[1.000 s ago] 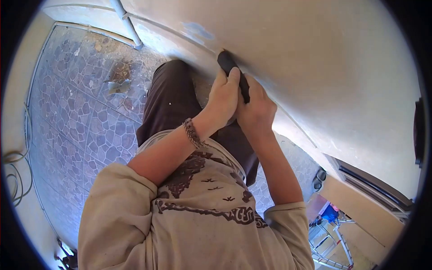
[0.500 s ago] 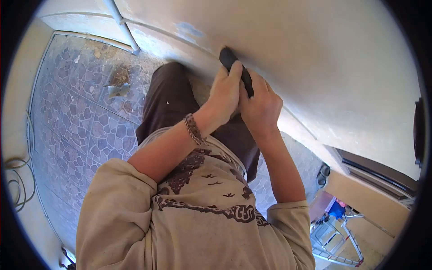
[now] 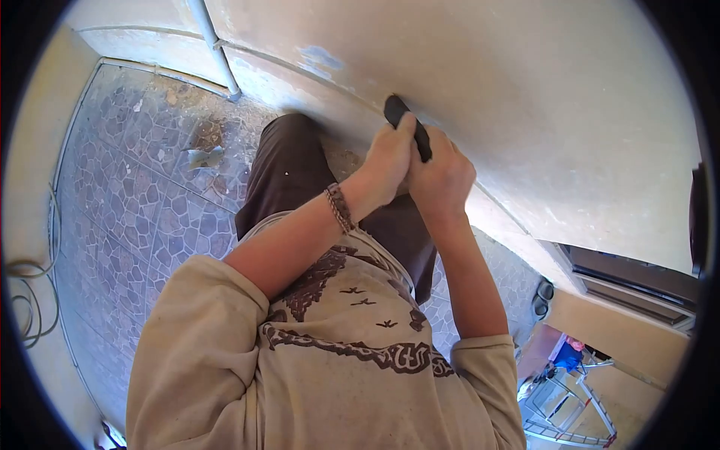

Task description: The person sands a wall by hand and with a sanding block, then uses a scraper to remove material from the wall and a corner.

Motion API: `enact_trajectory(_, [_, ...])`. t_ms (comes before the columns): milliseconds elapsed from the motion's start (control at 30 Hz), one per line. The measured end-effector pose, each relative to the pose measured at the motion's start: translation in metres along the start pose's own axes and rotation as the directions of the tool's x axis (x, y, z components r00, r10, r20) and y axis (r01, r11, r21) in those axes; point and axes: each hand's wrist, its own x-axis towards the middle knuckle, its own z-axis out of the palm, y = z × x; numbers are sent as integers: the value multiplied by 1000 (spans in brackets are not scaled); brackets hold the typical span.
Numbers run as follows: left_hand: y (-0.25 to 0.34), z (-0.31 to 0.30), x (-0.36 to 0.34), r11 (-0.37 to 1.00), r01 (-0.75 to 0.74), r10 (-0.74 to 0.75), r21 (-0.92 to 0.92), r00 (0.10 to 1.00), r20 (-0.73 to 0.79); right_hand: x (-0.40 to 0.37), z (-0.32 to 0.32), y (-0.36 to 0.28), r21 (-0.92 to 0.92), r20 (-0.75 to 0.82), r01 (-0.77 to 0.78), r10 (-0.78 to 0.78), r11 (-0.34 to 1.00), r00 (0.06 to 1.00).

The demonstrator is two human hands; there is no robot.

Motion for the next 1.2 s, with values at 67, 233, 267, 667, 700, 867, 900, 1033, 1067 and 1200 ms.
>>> enact_trajectory(67, [-6, -23, 18, 999, -1, 1, -36, 1000, -1, 5, 19, -4, -1, 2, 73, -73, 997, 997])
enact_trajectory(233, [5, -29, 2, 989, -145, 146, -32, 988, 43, 3, 34, -7, -29, -17, 95, -95, 995, 995])
enact_trajectory(267, [-5, -24, 0, 981, -193, 192, 22, 980, 49, -1, 23, -7, -13, -6, 59, -59, 998, 998])
enact_trajectory(667, [20, -20, -10, 995, -65, 62, -72, 997, -52, 15, 29, -21, -63, 132, 52, -43, 997, 990])
enact_trajectory(700, [21, -19, -7, 997, -39, 34, -74, 997, -68, 14, 24, -22, -71, 174, -14, 26, 997, 984])
enact_trajectory(867, [8, -53, 8, 977, -36, 40, -208, 999, 15, 5, 59, -21, -99, 117, 102, -91, 990, 989])
enact_trajectory(900, [19, -55, 5, 979, -23, 29, -200, 999, 29, 10, 61, -26, -103, 126, 85, -71, 991, 989])
enact_trajectory(1033, [5, -48, 24, 985, -75, 82, -157, 996, 39, 17, 42, -21, -104, 68, 121, -114, 987, 991])
enact_trajectory(1067, [9, -51, 30, 982, -82, 86, -169, 996, 17, 21, 47, -18, -78, 69, 115, -109, 990, 992])
enact_trajectory(1200, [10, -63, 25, 946, 41, -13, -321, 996, 89, 22, 84, -24, -118, 174, 116, -95, 986, 980])
